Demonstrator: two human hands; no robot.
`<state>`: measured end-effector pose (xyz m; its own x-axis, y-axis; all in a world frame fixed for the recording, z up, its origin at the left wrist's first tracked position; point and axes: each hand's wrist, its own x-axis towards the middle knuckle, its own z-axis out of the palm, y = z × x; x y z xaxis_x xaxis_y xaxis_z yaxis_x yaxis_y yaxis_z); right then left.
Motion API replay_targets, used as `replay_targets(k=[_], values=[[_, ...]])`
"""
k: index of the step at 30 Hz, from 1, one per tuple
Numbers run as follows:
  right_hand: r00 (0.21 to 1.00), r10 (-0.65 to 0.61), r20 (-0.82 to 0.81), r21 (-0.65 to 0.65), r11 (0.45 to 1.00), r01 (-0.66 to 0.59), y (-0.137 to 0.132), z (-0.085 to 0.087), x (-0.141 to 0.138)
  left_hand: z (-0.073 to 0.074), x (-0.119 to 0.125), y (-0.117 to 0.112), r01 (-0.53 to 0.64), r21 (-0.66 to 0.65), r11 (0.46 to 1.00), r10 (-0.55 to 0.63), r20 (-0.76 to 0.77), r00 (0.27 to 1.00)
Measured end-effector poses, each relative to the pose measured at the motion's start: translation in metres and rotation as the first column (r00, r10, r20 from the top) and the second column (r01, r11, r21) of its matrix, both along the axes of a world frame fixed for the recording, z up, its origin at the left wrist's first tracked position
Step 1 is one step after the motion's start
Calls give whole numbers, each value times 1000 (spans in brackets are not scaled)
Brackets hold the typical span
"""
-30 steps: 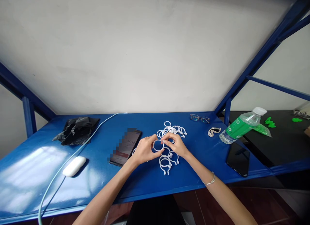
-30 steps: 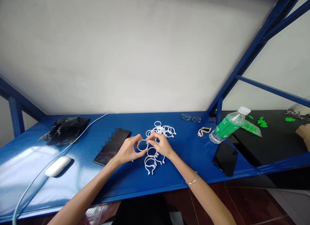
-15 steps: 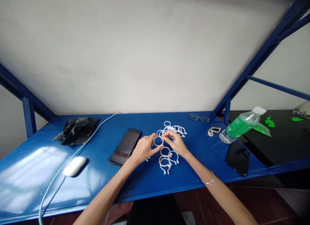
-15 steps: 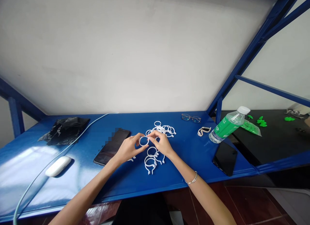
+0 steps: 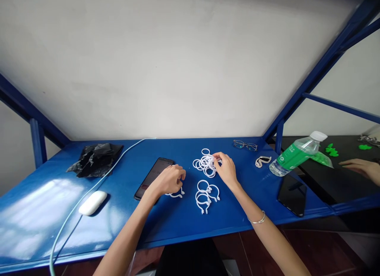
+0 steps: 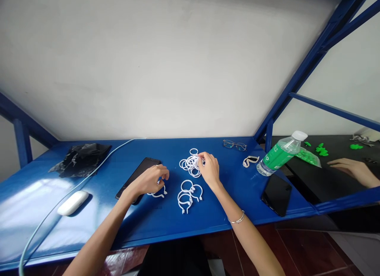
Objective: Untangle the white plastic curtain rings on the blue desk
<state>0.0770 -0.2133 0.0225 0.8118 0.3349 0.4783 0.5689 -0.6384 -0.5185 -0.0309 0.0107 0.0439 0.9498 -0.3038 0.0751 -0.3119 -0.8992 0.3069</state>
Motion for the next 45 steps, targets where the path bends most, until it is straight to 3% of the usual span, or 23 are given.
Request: replay_targets(k=[4, 12, 19, 23, 28, 31, 36, 42, 45], values=[[999, -12, 40, -32, 999, 14, 1, 1, -2, -4, -2, -2, 54, 31, 998, -52, -50, 997], [995, 71, 74, 46, 996, -74, 5, 0, -4, -15, 3, -5, 98, 77, 992, -83, -175, 981], [973, 217, 83, 123, 966, -226, 9, 3, -11, -21, 5, -14, 63, -39, 997, -66, -65, 996], [935, 349, 69, 120, 927, -355, 12, 6, -15, -20, 5, -20, 20, -136, 991, -15, 38, 999], [825, 565, -8, 56, 824, -564, 14, 9, -23, -18, 6, -20, -25, -304, 952, 67, 127, 990], [776, 626, -72, 40, 779, -625, 14, 10, -26, -18, 8, -18, -35, -389, 921, 111, 174, 978], [764, 629, -147, 151, 777, -611, 15, 6, -26, -16, 8, -19, -41, -462, 886, 147, 197, 969], [799, 565, -208, 312, 812, -493, 16, 5, -25, -3, 1, -23, -19, -550, 835, 138, 175, 975], [796, 550, -253, 423, 803, -420, 16, 4, -22, -1, 0, -24, 46, -570, 820, 89, 207, 974]])
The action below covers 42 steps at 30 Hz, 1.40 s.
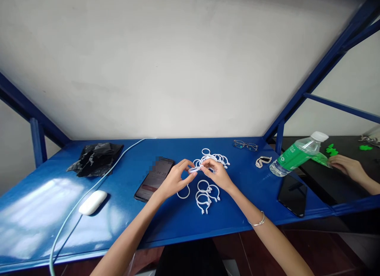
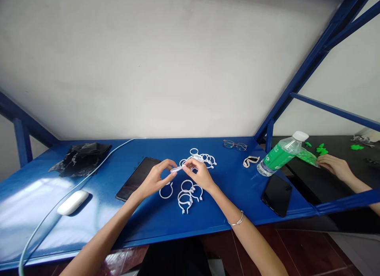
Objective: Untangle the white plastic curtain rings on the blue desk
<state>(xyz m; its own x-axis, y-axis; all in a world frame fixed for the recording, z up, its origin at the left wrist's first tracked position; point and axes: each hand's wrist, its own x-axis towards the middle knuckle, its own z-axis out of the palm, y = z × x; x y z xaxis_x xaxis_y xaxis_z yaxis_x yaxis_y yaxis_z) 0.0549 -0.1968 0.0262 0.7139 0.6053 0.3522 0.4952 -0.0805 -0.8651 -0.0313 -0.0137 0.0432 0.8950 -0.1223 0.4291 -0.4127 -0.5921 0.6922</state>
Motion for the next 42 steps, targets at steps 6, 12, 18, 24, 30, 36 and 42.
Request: replay_targets(k=[6, 12, 18, 24, 30, 36, 42], values=[[989, 24, -144, 98, 995, -10, -1, -3, 3, -2, 1, -1, 62, -10, 998, -61, 31, 998], [998, 57, -7, 83, 995, -56, -1, 0, 0, 0, 0, -1, -15, -269, 963, -28, -158, 987], [996, -3, 92, 53, 999, -1, -1, -1, -1, -7, 3, -2, -48, -426, 903, -67, -249, 966], [993, -82, 81, 98, 992, 74, -2, -2, -1, -7, 1, -6, -34, -210, 977, 5, -136, 991], [997, -49, 52, 101, 994, 44, -2, 0, -2, -10, 2, -5, -70, -72, 995, 66, -66, 996], [1000, -3, -15, 121, 993, 5, 0, 1, -4, -9, 0, -5, -111, 43, 993, 111, 1, 994], [997, 49, -53, 117, 992, -43, 0, 2, -6, -8, -3, -7, -138, 99, 985, 136, 35, 990]])
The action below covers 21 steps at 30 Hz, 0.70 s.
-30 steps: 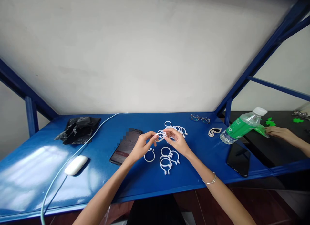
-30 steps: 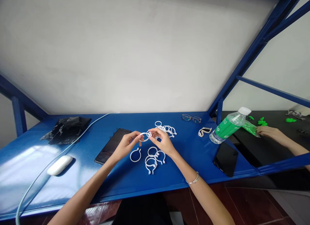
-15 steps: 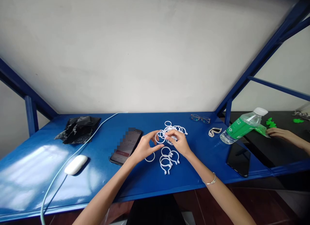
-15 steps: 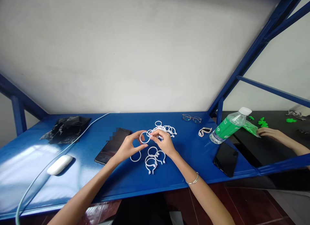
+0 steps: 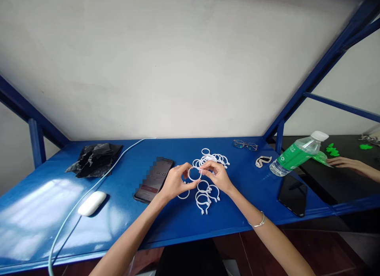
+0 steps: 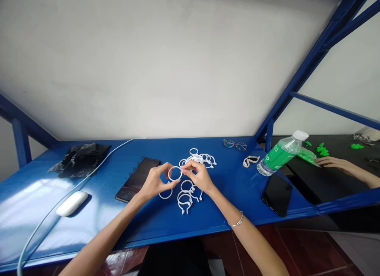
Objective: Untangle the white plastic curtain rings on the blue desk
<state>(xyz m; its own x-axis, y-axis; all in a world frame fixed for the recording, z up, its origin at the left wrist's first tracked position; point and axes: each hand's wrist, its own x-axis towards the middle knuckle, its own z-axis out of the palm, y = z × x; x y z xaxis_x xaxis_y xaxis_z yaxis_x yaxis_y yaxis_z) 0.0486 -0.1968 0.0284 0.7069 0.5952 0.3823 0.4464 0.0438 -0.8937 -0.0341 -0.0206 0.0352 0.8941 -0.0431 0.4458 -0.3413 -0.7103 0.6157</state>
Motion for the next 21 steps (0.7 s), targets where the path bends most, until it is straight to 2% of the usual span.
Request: replay_targets(k=[17, 21], values=[[999, 41, -19, -18, 999, -42, 0, -4, 1, -3, 0, -1, -3, 2, 1000, 3, -34, 999], [1000, -24, 4, -9, 1000, 25, 1, -3, 1, -1, 1, 2, 0, 40, 999, 4, -96, 995]])
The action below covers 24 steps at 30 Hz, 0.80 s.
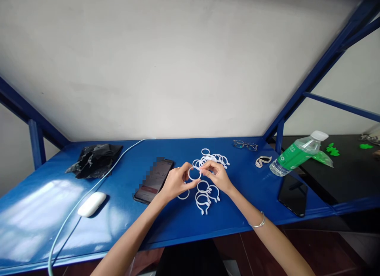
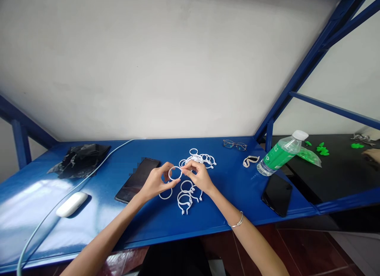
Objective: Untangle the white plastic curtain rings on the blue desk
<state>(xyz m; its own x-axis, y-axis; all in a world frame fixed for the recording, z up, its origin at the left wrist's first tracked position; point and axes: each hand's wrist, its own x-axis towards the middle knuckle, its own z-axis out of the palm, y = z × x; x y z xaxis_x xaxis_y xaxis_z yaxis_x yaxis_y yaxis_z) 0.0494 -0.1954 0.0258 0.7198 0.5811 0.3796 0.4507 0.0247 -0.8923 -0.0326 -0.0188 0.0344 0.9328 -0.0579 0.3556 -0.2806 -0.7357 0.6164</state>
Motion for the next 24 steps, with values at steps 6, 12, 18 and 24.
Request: replay_targets(k=[6, 12, 18, 24], values=[[943, -313, 112, -34, 947, 318, -5, -1, 10, 3, 2, 4, -62, 397, 916, 100, -75, 992], [856, -462, 231, -173, 846, 504, -15, 0, 23, -9, 3, 5, -22, 604, 797, 142, -153, 978], [818, -476, 324, -329, 754, 569, -15, -2, 22, -14, 4, 6, 54, 527, 848, 66, -206, 976], [794, -484, 368, -392, 694, 604, -15, 1, 20, -4, 5, 4, 56, 361, 931, 28, -222, 975]])
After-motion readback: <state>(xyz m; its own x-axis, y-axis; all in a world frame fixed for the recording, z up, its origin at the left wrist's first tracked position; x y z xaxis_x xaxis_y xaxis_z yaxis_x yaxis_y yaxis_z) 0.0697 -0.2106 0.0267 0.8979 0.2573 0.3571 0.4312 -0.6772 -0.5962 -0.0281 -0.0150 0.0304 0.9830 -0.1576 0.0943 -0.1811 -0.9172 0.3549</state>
